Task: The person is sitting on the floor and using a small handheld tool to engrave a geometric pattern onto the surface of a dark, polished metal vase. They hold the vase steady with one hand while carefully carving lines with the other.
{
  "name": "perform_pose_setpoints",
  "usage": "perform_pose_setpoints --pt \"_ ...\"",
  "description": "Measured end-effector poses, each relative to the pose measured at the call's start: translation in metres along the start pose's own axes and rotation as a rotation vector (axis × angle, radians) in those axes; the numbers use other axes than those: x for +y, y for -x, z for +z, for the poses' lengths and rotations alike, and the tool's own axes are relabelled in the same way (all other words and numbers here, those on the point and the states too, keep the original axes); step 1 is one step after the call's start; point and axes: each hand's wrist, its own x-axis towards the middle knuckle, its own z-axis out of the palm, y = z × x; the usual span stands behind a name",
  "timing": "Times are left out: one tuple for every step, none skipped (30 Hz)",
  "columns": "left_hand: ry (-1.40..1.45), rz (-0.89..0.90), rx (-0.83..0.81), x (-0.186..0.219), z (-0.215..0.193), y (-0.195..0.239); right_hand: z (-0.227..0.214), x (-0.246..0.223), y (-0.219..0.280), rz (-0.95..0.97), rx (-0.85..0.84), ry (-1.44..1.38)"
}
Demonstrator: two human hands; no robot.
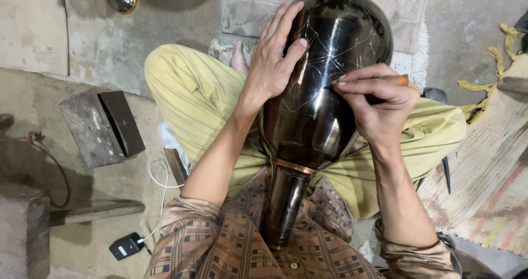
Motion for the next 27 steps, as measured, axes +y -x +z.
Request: perform_pose_setpoints --pt "0.004 0.01 0.001 -0.001 0.0 0.0 0.001 0.0 0.0 0.006 0.015 0.015" --pt "0.008 0.019 0.0 -0.002 0.0 0.0 0.001 -0.001 0.001 0.005 0.006 0.018" --pt "0.012 0.028 -0.001 -0.003 0.0 0.001 0.001 -0.001 0.001 0.005 -0.003 0.02" --pt "0.016 0.024 -0.005 -0.003 0.0 0.0 -0.001 -0.002 0.001 0.003 -0.009 0.027" --pt "0.02 0.021 -0.009 -0.003 0.0 0.0 -0.003 -0.001 0.0 -0.004 -0.037 -0.011" --pt "0.023 0.017 -0.01 -0.004 0.0 0.0 -0.006 -0.001 -0.003 -0.012 -0.067 -0.05" --pt "0.019 0.023 -0.012 -0.004 -0.001 0.0 -0.008 0.0 -0.004 -0.02 -0.097 -0.089" --pt "0.016 0.029 -0.013 -0.004 0.0 -0.001 -0.01 0.001 -0.005 -0.014 -0.109 -0.09" --pt "0.013 0.035 -0.015 -0.004 0.0 -0.002 -0.012 0.003 -0.006 -0.008 -0.121 -0.092" --pt "0.018 0.022 -0.019 -0.004 0.0 -0.002 -0.013 0.004 -0.007 -0.004 -0.132 -0.093" --pt "0.022 0.009 -0.023 -0.004 0.0 -0.001 -0.012 0.006 -0.007 -0.014 -0.116 -0.103" --pt "0.028 -0.006 -0.028 -0.004 0.001 -0.001 -0.009 0.007 -0.006 -0.023 -0.1 -0.114" --pt "0.024 -0.006 -0.028 -0.004 0.001 -0.001 -0.007 0.009 -0.005 -0.031 -0.085 -0.125" --pt "0.019 -0.008 -0.028 -0.004 0.001 -0.001 -0.007 0.009 -0.005 -0.027 -0.082 -0.12" --pt "0.015 -0.011 -0.028 -0.005 0.001 0.0 -0.007 0.01 -0.004 -0.023 -0.079 -0.116" --pt "0.015 -0.018 -0.032 -0.005 0.001 0.001 -0.007 0.01 -0.002 -0.017 -0.076 -0.111" --pt "0.015 -0.025 -0.036 -0.006 0.001 0.001 -0.008 0.01 -0.001 -0.025 -0.091 -0.114" --pt "0.016 -0.029 -0.04 -0.005 0.001 0.0 -0.009 0.01 -0.002 -0.034 -0.105 -0.115" --pt "0.02 -0.023 -0.04 -0.005 0.001 -0.001 -0.01 0.01 -0.004 -0.043 -0.118 -0.116" --pt "0.024 -0.017 -0.039 -0.005 0.0 -0.001 -0.012 0.01 -0.005 -0.036 -0.135 -0.126" --pt "0.027 -0.01 -0.038 -0.004 0.0 -0.001 -0.014 0.009 -0.007 -0.029 -0.152 -0.135" --pt "0.032 -0.002 -0.039 -0.003 0.0 -0.001 -0.016 0.009 -0.007 -0.021 -0.169 -0.146" --pt "0.036 0.006 -0.039 -0.002 -0.001 -0.001 -0.016 0.008 -0.007 -0.023 -0.166 -0.144" --pt "0.039 0.016 -0.038 -0.001 -0.001 -0.001 -0.016 0.008 -0.007 -0.027 -0.164 -0.142" --pt "0.044 0.019 -0.035 0.0 -0.002 -0.002 -0.016 0.008 -0.007 -0.031 -0.161 -0.14" --pt "0.049 0.021 -0.035 0.0 -0.003 -0.001 -0.015 0.008 -0.007 -0.037 -0.153 -0.136" --pt "0.055 0.023 -0.034 0.0 -0.003 -0.001 -0.014 0.009 -0.006 -0.044 -0.145 -0.132"
